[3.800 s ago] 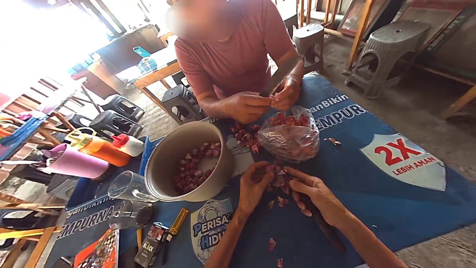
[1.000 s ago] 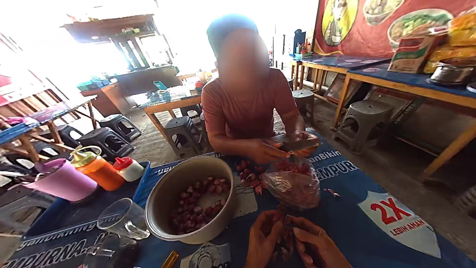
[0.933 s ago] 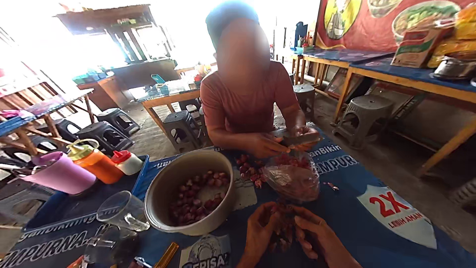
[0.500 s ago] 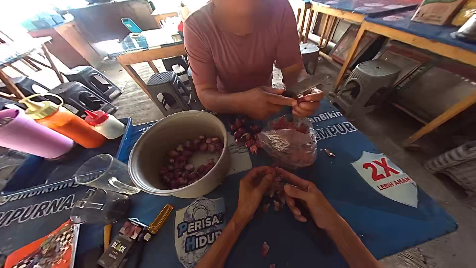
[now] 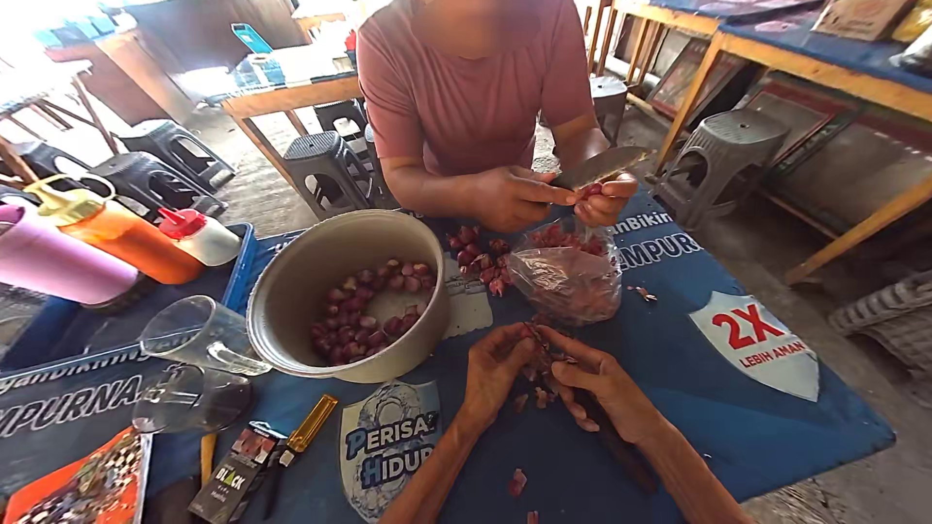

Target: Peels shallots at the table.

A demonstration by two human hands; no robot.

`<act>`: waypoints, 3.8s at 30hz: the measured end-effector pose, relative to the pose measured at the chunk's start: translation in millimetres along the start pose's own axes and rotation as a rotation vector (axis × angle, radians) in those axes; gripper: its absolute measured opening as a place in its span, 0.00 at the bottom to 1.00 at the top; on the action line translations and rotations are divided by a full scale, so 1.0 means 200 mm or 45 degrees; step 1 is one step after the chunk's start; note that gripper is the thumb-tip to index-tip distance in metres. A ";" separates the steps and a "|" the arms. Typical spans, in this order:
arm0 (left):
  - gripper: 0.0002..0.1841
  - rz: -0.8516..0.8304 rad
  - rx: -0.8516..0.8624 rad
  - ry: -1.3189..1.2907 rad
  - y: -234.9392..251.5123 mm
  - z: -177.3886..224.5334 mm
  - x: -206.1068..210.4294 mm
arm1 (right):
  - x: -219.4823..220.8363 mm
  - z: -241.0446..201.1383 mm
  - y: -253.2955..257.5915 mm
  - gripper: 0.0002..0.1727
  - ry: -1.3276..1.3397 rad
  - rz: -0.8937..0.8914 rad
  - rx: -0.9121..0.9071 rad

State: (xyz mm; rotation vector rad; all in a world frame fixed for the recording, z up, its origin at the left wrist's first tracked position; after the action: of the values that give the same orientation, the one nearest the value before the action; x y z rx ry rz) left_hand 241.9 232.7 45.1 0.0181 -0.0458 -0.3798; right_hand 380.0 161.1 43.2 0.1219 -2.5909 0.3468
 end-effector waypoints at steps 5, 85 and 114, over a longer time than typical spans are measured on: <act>0.11 -0.010 -0.017 -0.020 0.00 0.00 0.00 | 0.00 0.00 -0.01 0.33 -0.026 0.017 0.005; 0.20 -0.023 0.055 0.034 0.02 0.00 0.02 | -0.02 -0.03 0.16 0.21 -0.007 0.349 0.075; 0.15 0.336 0.125 0.099 -0.02 0.05 -0.05 | -0.06 -0.15 0.18 0.28 -0.871 0.241 -0.302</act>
State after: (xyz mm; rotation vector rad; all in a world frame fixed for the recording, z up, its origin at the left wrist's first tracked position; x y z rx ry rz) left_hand 230.2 233.8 53.7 0.1226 0.0100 -0.1122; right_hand 398.4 203.1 54.1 -0.1126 -3.3085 0.0581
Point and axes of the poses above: each hand's wrist, its own y-axis towards the middle knuckle, its own x-axis out of the palm, z = x × y, the point moved 7 cm from there along y, towards the middle knuckle, and after that the axes turned 7 degrees about y, right-handed, at the moved point
